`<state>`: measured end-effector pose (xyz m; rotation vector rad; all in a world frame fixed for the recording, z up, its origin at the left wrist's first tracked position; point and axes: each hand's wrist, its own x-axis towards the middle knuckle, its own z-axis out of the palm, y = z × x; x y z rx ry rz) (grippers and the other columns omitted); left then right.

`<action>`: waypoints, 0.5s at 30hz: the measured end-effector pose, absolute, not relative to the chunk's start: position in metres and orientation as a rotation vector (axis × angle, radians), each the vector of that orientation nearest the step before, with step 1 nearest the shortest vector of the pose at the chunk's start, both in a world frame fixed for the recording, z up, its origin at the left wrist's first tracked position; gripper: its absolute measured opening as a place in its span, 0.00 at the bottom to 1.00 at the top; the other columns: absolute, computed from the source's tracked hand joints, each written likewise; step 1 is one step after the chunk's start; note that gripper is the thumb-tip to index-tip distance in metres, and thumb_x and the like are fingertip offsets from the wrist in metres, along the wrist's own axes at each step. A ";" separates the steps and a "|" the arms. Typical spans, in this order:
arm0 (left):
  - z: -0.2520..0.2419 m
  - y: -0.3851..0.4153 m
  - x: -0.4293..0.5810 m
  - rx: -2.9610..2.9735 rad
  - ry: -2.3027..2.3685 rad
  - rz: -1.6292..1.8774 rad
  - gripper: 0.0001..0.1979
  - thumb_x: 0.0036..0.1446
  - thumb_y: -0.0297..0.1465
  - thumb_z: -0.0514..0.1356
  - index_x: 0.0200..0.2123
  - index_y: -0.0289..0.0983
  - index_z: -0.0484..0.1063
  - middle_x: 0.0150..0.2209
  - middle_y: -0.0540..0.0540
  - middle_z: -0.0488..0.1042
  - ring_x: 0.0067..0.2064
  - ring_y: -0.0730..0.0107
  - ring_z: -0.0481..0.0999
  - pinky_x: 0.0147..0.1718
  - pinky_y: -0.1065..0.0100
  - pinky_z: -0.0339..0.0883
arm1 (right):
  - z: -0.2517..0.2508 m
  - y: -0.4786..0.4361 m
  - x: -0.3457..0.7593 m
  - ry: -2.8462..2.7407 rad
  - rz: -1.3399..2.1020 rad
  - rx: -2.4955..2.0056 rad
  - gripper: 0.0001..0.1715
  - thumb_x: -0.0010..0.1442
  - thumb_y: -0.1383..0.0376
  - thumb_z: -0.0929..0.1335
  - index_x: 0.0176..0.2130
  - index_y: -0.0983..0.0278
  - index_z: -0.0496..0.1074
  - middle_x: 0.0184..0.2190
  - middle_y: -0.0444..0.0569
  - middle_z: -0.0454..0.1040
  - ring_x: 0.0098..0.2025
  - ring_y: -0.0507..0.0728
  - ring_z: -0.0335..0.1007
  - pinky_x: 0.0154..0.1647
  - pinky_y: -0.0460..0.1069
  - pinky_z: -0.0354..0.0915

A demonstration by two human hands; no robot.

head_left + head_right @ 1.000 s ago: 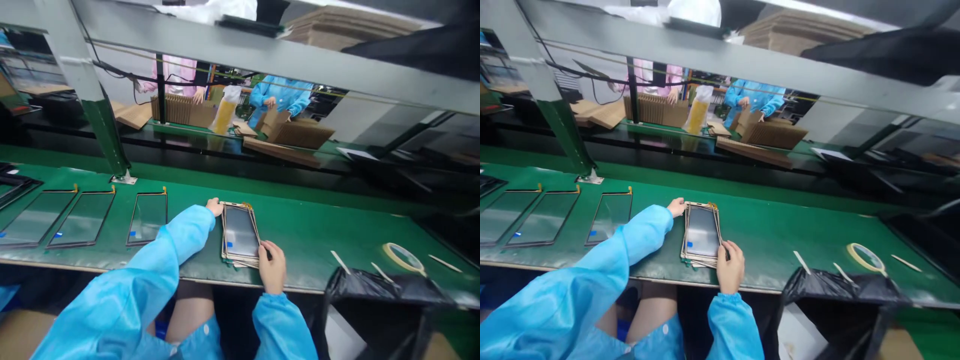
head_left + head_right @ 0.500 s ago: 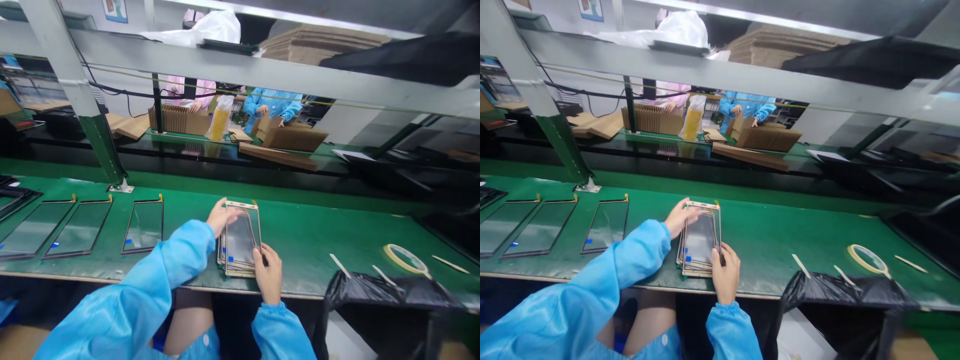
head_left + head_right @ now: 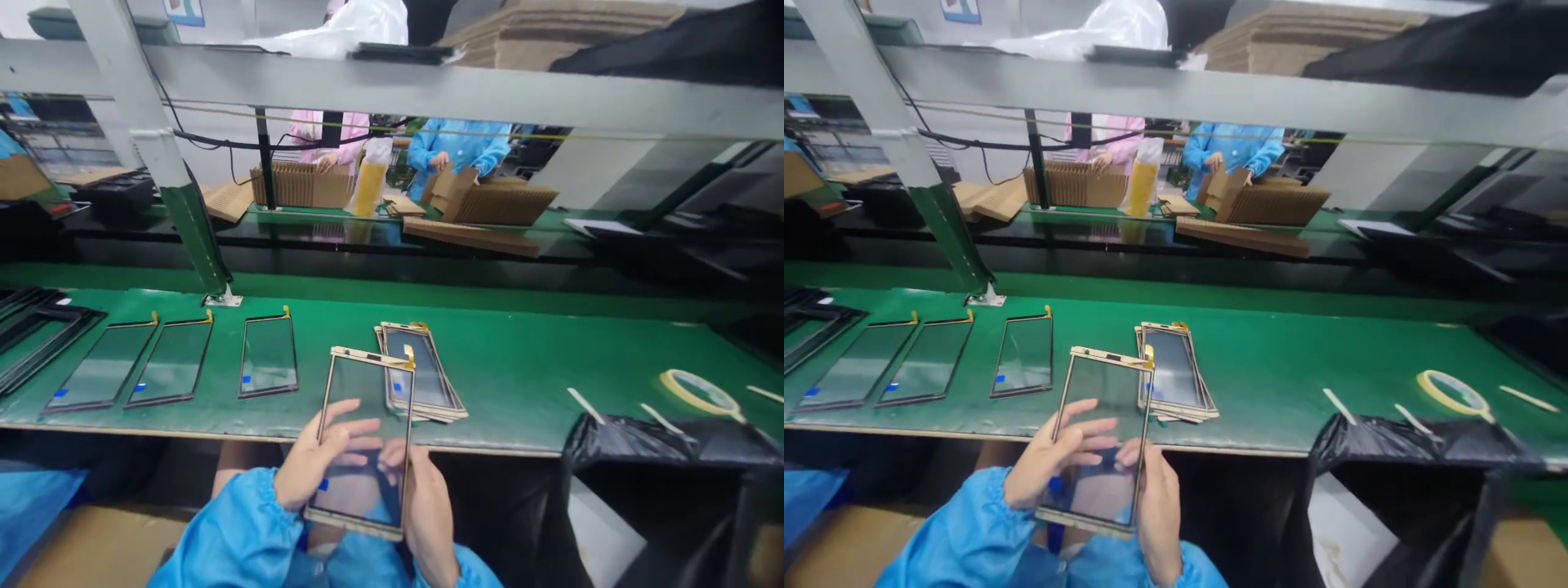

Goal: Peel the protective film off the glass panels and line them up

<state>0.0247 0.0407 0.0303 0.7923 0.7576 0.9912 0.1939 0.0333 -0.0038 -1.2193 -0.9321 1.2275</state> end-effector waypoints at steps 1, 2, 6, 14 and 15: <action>0.032 0.035 0.011 0.787 0.775 0.943 0.27 0.58 0.44 0.63 0.57 0.40 0.65 0.55 0.33 0.74 0.52 0.50 0.77 0.45 0.59 0.71 | 0.002 0.039 0.191 -0.958 1.365 -1.143 0.36 0.61 0.37 0.57 0.24 0.62 0.67 0.26 0.50 0.68 0.26 0.55 0.62 0.27 0.50 0.62; 0.034 0.029 -0.002 0.792 0.788 0.905 0.26 0.58 0.43 0.63 0.56 0.40 0.65 0.54 0.33 0.74 0.51 0.51 0.78 0.44 0.60 0.71 | 0.008 0.046 0.190 -0.990 1.506 -1.081 0.37 0.59 0.35 0.57 0.24 0.63 0.68 0.26 0.51 0.69 0.27 0.55 0.64 0.28 0.50 0.62; 0.041 0.008 -0.039 0.856 0.844 0.807 0.24 0.59 0.43 0.62 0.55 0.39 0.66 0.53 0.33 0.75 0.50 0.52 0.78 0.44 0.59 0.72 | 0.038 0.082 0.202 -1.083 1.871 -1.054 0.37 0.48 0.33 0.68 0.28 0.65 0.71 0.26 0.50 0.73 0.26 0.54 0.67 0.25 0.46 0.58; 0.053 -0.003 -0.055 0.863 0.903 0.724 0.25 0.58 0.44 0.62 0.55 0.39 0.65 0.53 0.33 0.75 0.50 0.52 0.79 0.43 0.60 0.72 | 0.064 0.083 0.205 -1.750 1.522 -1.153 0.34 0.58 0.37 0.63 0.26 0.64 0.70 0.23 0.46 0.71 0.24 0.52 0.63 0.26 0.47 0.59; 0.054 -0.003 -0.055 0.856 0.900 0.718 0.25 0.58 0.44 0.62 0.55 0.39 0.65 0.54 0.34 0.75 0.49 0.53 0.79 0.43 0.61 0.73 | 0.060 0.079 0.203 -1.760 1.437 -1.187 0.34 0.59 0.36 0.62 0.26 0.63 0.68 0.22 0.45 0.69 0.24 0.52 0.63 0.26 0.47 0.60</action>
